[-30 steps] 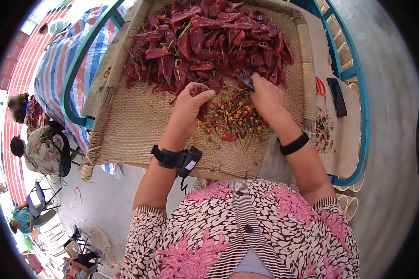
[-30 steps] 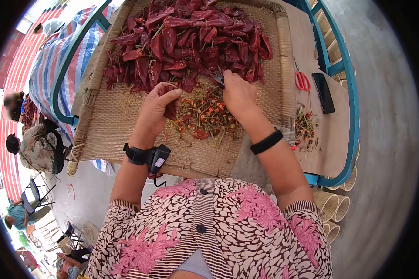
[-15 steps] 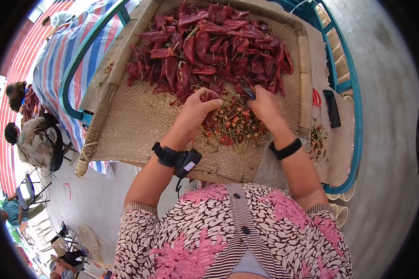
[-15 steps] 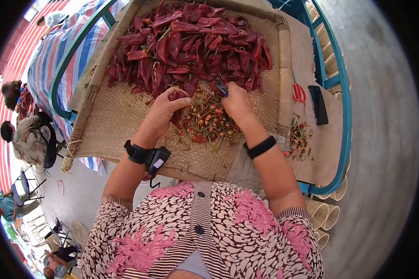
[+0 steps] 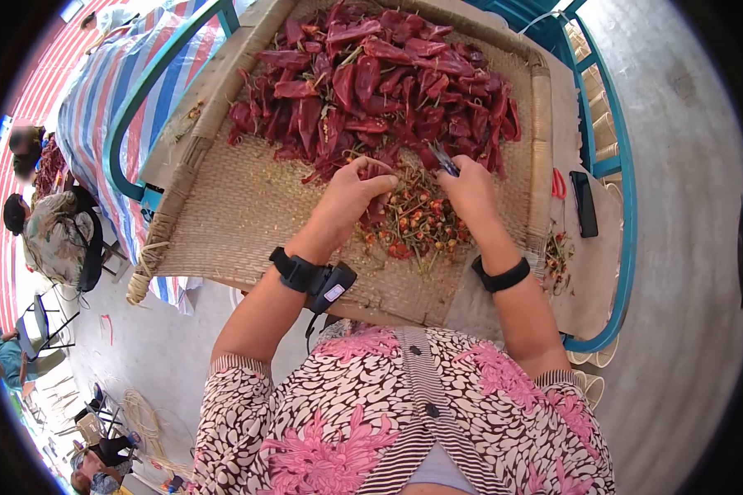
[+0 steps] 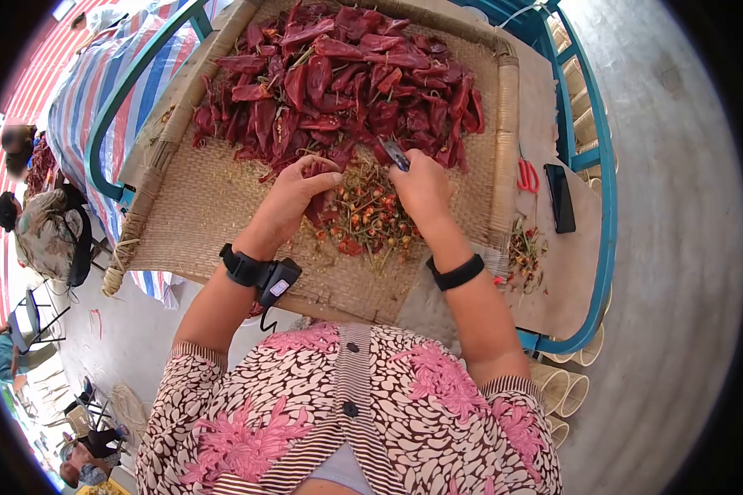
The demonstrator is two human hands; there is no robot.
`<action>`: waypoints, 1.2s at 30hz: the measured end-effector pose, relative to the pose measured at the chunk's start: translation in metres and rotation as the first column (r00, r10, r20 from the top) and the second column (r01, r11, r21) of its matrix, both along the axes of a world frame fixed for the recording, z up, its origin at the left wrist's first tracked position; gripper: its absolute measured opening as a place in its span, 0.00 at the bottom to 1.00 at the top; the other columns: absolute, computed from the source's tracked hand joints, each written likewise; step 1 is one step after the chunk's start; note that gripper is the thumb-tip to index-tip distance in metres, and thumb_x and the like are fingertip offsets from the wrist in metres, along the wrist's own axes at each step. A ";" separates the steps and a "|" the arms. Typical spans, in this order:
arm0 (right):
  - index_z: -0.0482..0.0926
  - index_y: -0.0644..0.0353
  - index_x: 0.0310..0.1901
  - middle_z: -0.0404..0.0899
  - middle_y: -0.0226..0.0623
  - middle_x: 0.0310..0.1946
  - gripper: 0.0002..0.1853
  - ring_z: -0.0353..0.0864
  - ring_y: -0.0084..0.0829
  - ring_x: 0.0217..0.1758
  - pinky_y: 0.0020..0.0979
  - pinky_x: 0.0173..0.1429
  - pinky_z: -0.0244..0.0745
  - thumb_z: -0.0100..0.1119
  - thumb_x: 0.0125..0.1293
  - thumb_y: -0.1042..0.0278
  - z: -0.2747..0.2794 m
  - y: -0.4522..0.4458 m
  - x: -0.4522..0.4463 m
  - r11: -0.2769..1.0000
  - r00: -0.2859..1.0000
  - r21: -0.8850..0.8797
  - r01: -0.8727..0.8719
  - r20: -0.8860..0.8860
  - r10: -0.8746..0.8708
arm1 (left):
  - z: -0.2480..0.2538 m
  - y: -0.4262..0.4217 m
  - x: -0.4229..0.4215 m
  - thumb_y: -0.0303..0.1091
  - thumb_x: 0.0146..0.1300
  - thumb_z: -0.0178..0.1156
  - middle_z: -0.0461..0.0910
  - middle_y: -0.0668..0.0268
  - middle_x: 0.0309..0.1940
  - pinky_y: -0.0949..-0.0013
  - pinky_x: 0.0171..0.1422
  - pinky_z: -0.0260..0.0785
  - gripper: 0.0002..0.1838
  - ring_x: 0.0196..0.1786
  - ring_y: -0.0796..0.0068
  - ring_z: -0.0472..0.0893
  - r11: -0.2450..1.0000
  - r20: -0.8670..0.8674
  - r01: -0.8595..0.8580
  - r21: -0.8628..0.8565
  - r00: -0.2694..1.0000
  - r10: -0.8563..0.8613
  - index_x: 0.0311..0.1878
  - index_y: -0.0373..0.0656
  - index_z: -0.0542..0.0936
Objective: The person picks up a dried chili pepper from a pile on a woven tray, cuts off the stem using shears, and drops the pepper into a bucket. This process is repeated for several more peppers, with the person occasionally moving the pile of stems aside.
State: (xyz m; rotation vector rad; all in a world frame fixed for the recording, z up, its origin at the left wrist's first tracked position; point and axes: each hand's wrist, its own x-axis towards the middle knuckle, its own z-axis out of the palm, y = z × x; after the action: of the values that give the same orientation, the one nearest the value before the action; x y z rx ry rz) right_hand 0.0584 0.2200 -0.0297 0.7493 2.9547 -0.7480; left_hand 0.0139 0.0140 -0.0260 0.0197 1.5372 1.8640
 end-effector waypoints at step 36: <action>0.79 0.59 0.50 0.81 0.38 0.35 0.19 0.82 0.33 0.34 0.31 0.37 0.75 0.64 0.63 0.54 0.081 -0.052 0.068 0.944 0.770 -0.041 -0.327 -0.591 0.241 | 0.036 -0.002 0.030 0.21 0.62 0.63 0.72 0.80 0.30 0.85 0.33 0.58 0.10 0.30 0.93 0.65 0.976 -0.605 -0.182 0.118 0.766 0.216 0.46 0.41 0.78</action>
State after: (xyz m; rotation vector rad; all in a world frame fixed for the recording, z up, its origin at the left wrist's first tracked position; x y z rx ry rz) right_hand 0.1267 0.1681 0.0510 0.0335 3.3485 -1.3453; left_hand 0.0437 0.0125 0.0098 0.5678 1.9820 2.1998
